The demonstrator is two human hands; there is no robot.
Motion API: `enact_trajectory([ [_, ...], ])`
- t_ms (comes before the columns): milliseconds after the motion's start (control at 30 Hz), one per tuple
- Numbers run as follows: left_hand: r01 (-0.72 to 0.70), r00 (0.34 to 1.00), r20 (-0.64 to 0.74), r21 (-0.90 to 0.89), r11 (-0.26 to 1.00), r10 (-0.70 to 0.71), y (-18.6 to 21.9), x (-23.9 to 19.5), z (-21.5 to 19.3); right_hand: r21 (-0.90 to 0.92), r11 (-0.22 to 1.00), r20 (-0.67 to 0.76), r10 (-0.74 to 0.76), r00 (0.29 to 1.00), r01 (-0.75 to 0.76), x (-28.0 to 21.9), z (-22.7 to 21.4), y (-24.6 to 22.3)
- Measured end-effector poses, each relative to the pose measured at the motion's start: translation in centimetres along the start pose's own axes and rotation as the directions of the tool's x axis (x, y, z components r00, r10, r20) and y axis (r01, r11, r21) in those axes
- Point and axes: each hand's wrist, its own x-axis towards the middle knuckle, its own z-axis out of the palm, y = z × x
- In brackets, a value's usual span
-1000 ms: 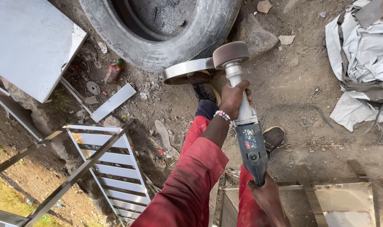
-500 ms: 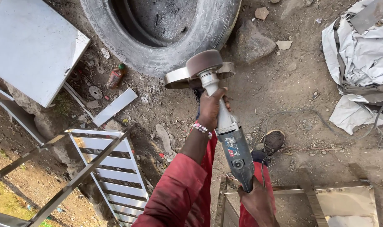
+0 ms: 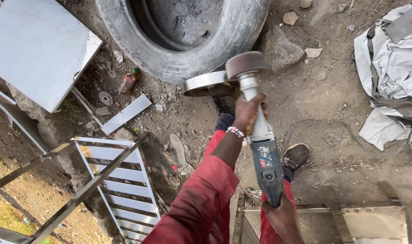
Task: Polishing the edges of a circular metal component using a handheld power polisher in a workshop environment.
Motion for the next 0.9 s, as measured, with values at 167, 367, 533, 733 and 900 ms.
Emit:
enact_trajectory([
  [167, 0.087, 0.996, 0.013, 0.054, 0.995, -0.088, -3.1, 2.0, 3.6, 0.216, 0.973, -0.003, 0.081, 0.997, -0.078, 2.0, 0.9, 2.5],
  [367, 0.058, 0.997, 0.049, 0.011, 0.998, -0.058, -0.7, -0.7, 0.6, 0.112, 0.993, -0.032, 0.050, 0.998, -0.046, -1.1, 1.8, 0.9],
  [533, -0.004, 1.000, 0.025, -0.055, 0.999, 0.005, 3.1, -3.9, -5.7, -0.036, 0.999, -0.003, -0.016, 1.000, 0.016, -4.4, 2.6, -1.9],
  [733, -0.088, 0.989, -0.138, -0.189, 0.978, 0.062, 6.6, -5.1, -14.1, -0.242, 0.959, 0.121, -0.118, 0.986, 0.145, -5.4, 2.5, -5.8],
  [900, 0.059, 0.948, -0.279, -0.311, 0.949, -0.150, 7.8, -6.3, -20.1, -0.475, 0.856, 0.324, -0.045, 0.945, 0.203, -7.2, -1.0, -9.7],
])
